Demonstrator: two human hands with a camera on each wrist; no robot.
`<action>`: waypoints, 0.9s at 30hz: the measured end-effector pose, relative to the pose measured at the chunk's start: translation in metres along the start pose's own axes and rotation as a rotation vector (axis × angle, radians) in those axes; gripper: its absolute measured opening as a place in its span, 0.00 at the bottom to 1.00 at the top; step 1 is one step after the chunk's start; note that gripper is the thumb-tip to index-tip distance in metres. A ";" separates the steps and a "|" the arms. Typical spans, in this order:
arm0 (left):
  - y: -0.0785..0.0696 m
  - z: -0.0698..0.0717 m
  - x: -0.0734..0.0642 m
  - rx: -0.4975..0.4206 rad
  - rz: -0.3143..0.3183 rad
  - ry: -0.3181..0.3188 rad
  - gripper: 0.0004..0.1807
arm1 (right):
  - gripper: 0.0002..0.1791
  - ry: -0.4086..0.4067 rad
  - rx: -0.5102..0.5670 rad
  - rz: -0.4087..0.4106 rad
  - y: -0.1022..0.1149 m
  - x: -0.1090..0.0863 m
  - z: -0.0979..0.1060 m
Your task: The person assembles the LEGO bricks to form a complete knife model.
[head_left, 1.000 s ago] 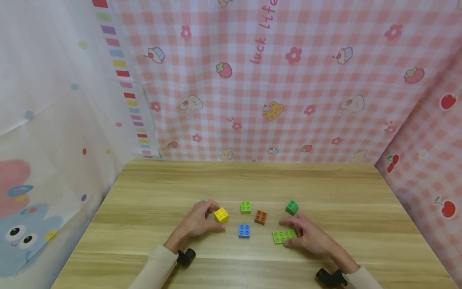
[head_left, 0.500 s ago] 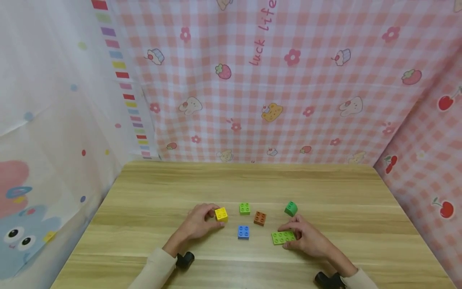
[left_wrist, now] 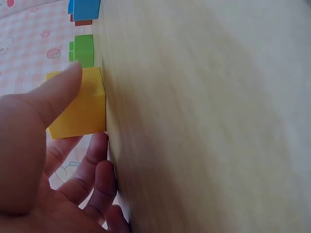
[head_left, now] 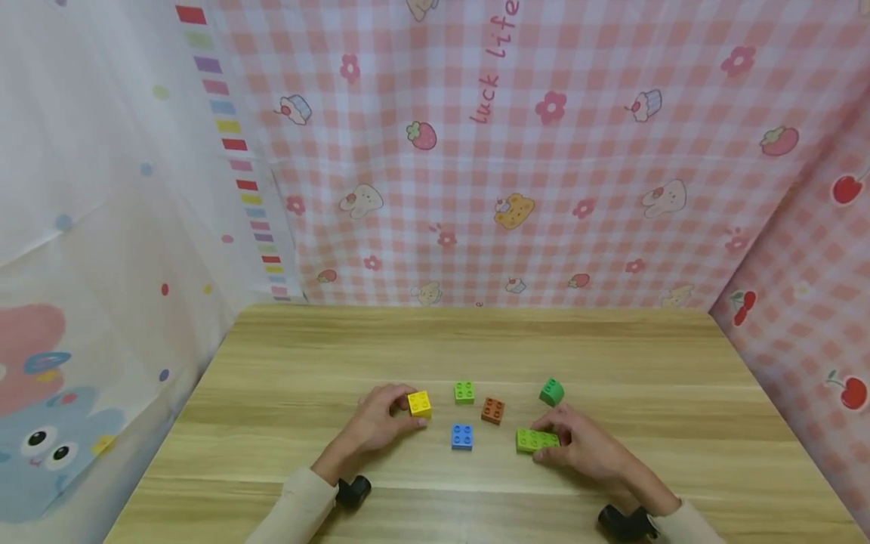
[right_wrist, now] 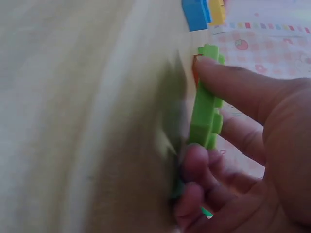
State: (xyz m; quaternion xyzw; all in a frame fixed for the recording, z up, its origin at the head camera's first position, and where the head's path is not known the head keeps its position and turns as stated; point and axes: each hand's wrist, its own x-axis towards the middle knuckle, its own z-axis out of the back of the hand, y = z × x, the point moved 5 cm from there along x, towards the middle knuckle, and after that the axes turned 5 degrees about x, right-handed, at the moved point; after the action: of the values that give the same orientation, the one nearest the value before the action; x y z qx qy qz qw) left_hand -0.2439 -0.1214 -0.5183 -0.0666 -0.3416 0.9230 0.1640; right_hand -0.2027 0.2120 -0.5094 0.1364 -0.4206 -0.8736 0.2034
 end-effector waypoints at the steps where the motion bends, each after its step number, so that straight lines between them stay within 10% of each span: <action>1: 0.000 0.000 0.000 -0.007 0.001 -0.002 0.18 | 0.19 0.006 -0.007 0.012 0.002 0.001 0.001; 27: 0.000 0.004 -0.001 -0.109 0.004 0.029 0.18 | 0.16 -0.151 0.031 0.124 0.067 0.051 0.025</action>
State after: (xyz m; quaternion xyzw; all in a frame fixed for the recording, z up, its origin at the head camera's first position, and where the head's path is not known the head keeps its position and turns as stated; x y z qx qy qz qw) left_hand -0.2437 -0.1238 -0.5149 -0.0895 -0.3889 0.9023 0.1633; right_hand -0.2416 0.1679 -0.4448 0.0469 -0.4558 -0.8604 0.2229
